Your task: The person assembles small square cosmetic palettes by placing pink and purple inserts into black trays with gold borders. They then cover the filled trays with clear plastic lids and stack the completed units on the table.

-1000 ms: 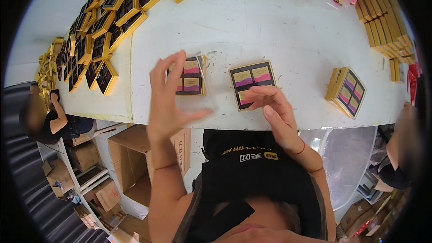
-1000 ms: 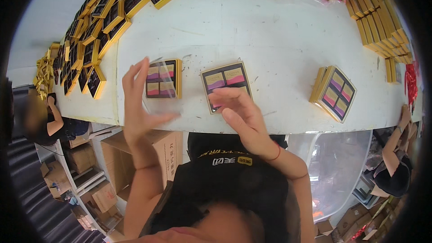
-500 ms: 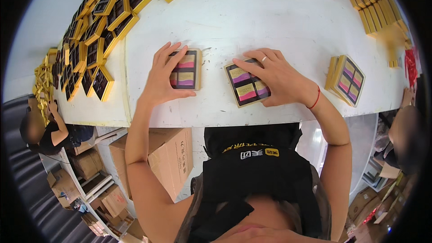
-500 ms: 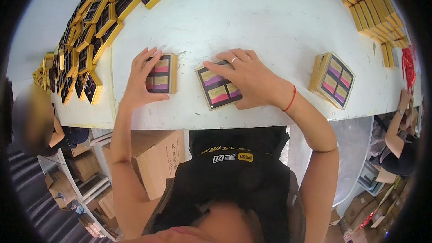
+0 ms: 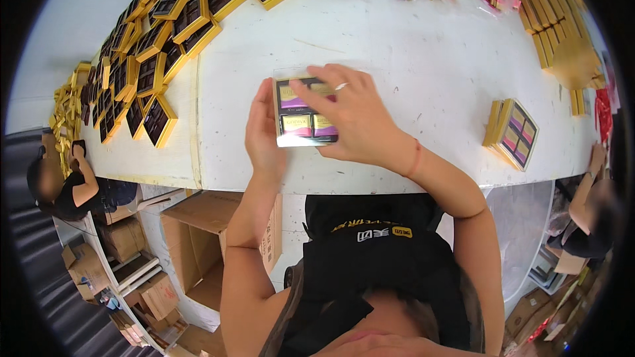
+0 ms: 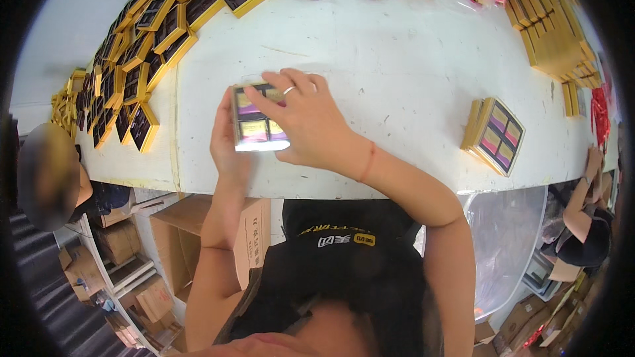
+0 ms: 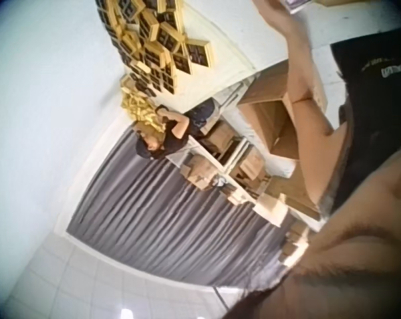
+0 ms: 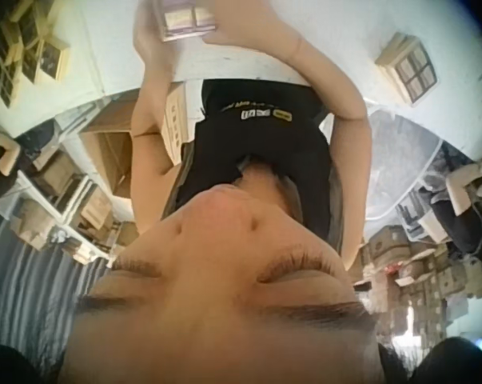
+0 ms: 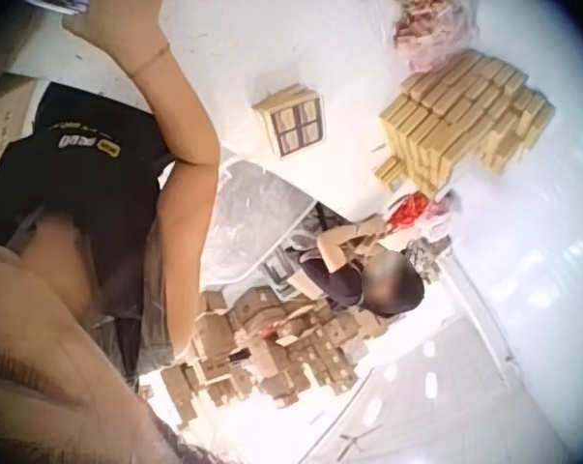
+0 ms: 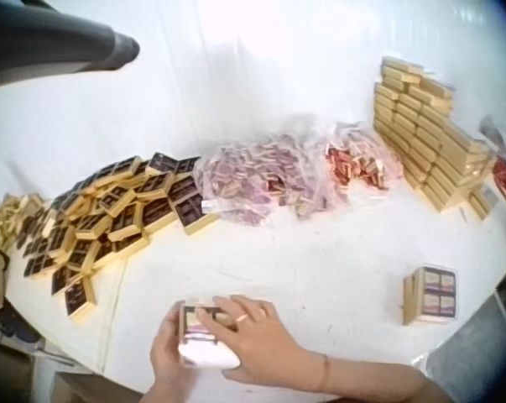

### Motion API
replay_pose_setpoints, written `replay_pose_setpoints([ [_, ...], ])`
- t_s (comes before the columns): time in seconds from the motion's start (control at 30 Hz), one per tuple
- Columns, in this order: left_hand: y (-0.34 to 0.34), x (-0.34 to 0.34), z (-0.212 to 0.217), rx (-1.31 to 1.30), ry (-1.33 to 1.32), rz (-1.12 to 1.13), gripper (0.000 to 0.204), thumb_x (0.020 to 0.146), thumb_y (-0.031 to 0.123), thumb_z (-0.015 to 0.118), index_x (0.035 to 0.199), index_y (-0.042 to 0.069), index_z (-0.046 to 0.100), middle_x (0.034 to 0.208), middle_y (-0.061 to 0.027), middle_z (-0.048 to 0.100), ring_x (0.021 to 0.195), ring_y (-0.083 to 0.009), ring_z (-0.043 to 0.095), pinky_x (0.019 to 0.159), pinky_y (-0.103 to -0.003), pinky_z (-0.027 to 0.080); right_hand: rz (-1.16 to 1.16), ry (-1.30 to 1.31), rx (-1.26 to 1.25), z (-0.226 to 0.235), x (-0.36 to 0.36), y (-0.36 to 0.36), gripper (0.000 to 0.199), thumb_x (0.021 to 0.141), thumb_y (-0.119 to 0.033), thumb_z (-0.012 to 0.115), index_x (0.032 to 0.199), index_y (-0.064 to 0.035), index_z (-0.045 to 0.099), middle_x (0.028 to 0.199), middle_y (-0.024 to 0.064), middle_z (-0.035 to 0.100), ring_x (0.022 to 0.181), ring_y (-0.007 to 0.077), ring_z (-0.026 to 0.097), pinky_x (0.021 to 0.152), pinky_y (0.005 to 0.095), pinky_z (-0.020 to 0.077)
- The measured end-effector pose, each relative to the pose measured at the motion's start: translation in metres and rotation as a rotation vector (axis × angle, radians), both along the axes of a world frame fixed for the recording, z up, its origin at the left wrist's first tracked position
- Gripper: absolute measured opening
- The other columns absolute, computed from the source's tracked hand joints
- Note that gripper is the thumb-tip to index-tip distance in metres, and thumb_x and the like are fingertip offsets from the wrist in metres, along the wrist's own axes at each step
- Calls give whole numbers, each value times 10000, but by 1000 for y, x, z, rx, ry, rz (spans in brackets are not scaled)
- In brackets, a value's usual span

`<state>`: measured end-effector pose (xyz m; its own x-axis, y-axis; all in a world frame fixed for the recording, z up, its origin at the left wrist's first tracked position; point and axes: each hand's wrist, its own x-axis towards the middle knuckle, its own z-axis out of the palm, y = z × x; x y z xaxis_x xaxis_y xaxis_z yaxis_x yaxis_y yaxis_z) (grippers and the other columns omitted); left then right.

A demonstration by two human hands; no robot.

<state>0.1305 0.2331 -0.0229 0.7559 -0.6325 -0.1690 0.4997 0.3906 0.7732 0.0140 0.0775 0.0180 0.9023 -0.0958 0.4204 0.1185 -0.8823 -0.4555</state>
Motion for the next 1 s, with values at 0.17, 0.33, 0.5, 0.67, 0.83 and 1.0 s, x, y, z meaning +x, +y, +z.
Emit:
replay_pose_setpoints([
  [0.17,2,-10,1,256,-205,-143,558,965,148,553,1463,-9,358,1392,-123,497,1266,-207,508,1054,-350,431,39,61,64,-13,-15,-7,1014,613,-533,842,1473,-179,437,1561,183,283,1428,449,242,1132,600,205],
  [0.33,-1,-1,8,211,-165,-255,559,954,176,563,1448,1,370,1349,-124,539,1250,-230,525,1070,-392,416,-378,172,-21,44,-163,-96,1137,567,-633,833,1509,-173,391,1620,157,184,1487,437,63,1172,584,63],
  [0.5,-47,-15,19,234,-154,-467,562,962,163,520,1468,1,337,1368,-127,519,1253,-229,520,1072,-375,406,-456,385,226,33,-305,-171,1339,530,-449,923,1567,-97,153,1606,219,146,1485,397,124,1198,475,132],
  [0.67,-99,-34,7,162,-75,-599,611,976,105,512,1530,42,263,1412,-105,488,1267,-205,504,1069,-346,408,-321,194,218,-1,-302,-185,1251,598,-269,896,1560,-46,128,1538,242,241,1424,380,254,1163,411,267],
  [0.83,-141,-80,3,134,-70,-634,617,977,108,534,1529,49,265,1428,-90,473,1295,-198,471,1095,-343,376,-392,8,266,-23,-286,-182,1125,560,-197,871,1509,-65,280,1374,210,392,1300,358,382,1106,418,344],
  [1.0,-172,-128,1,171,-13,-613,642,975,118,549,1535,42,244,1486,-77,407,1347,-188,402,1123,-325,320,-468,-249,306,-5,-272,-195,976,529,-188,876,1390,-93,426,1334,193,411,1289,365,384,1069,424,387],
])
